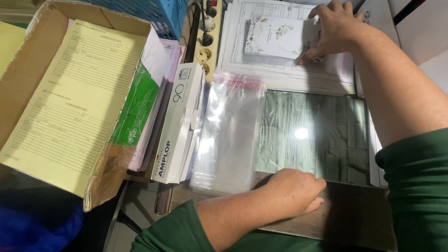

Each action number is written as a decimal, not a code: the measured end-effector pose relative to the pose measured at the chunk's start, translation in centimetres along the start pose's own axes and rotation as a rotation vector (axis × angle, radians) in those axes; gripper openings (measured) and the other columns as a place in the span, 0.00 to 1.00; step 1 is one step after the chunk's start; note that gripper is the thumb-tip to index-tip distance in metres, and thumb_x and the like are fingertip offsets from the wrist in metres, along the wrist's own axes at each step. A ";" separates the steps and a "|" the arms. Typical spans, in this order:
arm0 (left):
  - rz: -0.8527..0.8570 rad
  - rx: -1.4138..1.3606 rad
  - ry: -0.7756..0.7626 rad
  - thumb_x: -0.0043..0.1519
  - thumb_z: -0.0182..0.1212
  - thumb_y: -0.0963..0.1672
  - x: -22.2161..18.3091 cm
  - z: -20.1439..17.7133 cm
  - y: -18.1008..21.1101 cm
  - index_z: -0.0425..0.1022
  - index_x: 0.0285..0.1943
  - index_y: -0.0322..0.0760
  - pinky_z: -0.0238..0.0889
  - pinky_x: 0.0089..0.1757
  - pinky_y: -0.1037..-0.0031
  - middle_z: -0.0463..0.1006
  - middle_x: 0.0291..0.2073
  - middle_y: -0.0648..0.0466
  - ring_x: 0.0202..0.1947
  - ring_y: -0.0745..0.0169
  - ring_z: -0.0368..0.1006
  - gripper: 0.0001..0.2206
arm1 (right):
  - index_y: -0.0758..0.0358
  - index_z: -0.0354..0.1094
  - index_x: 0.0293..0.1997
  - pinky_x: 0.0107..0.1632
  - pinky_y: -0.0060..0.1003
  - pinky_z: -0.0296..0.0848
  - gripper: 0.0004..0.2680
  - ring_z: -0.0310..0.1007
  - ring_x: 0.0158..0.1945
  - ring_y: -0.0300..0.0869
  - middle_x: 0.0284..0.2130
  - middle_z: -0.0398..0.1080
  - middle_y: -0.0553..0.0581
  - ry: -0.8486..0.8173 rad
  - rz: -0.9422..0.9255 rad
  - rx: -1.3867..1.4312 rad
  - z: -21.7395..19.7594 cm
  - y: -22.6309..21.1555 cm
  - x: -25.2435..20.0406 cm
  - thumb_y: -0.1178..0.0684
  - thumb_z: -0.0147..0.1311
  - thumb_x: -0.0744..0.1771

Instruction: The person organizes printed wedding invitations by hand, folding the cardstock inserts and placing them into clear plastic sleeves on a workspace.

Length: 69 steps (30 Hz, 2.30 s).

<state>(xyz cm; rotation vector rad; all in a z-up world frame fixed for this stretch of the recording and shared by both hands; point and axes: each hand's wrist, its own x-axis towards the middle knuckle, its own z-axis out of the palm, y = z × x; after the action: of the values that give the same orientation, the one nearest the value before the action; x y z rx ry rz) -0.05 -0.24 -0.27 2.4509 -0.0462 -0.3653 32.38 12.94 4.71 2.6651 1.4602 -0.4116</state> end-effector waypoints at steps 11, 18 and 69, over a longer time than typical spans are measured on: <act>0.020 0.015 0.072 0.66 0.56 0.50 0.0 0.7 -0.2 0.71 0.39 0.35 0.65 0.22 0.55 0.76 0.27 0.49 0.25 0.43 0.74 0.13 | 0.53 0.61 0.69 0.62 0.61 0.60 0.36 0.51 0.68 0.57 0.64 0.56 0.63 -0.076 0.027 0.182 -0.9 -0.5 -1.2 0.38 0.73 0.55; 0.012 0.002 0.051 0.65 0.56 0.49 0.1 0.4 -0.1 0.72 0.39 0.35 0.66 0.23 0.53 0.77 0.28 0.49 0.27 0.43 0.74 0.13 | 0.51 0.61 0.67 0.62 0.67 0.55 0.39 0.50 0.67 0.59 0.63 0.57 0.65 -0.032 0.070 0.083 0.7 0.0 0.7 0.34 0.75 0.52; -0.284 -0.767 0.722 0.64 0.62 0.44 -6.8 -9.4 -3.9 0.84 0.39 0.37 0.72 0.40 0.74 0.84 0.31 0.59 0.35 0.68 0.78 0.08 | 0.62 0.74 0.53 0.45 0.34 0.79 0.16 0.79 0.38 0.42 0.35 0.80 0.58 -0.007 0.014 1.424 6.6 6.4 -28.5 0.63 0.65 0.61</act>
<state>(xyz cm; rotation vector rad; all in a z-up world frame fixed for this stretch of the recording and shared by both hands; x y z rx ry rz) -4.28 9.37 6.10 1.6894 0.6327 0.3501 21.86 -15.10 5.58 3.4670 1.3520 -2.1021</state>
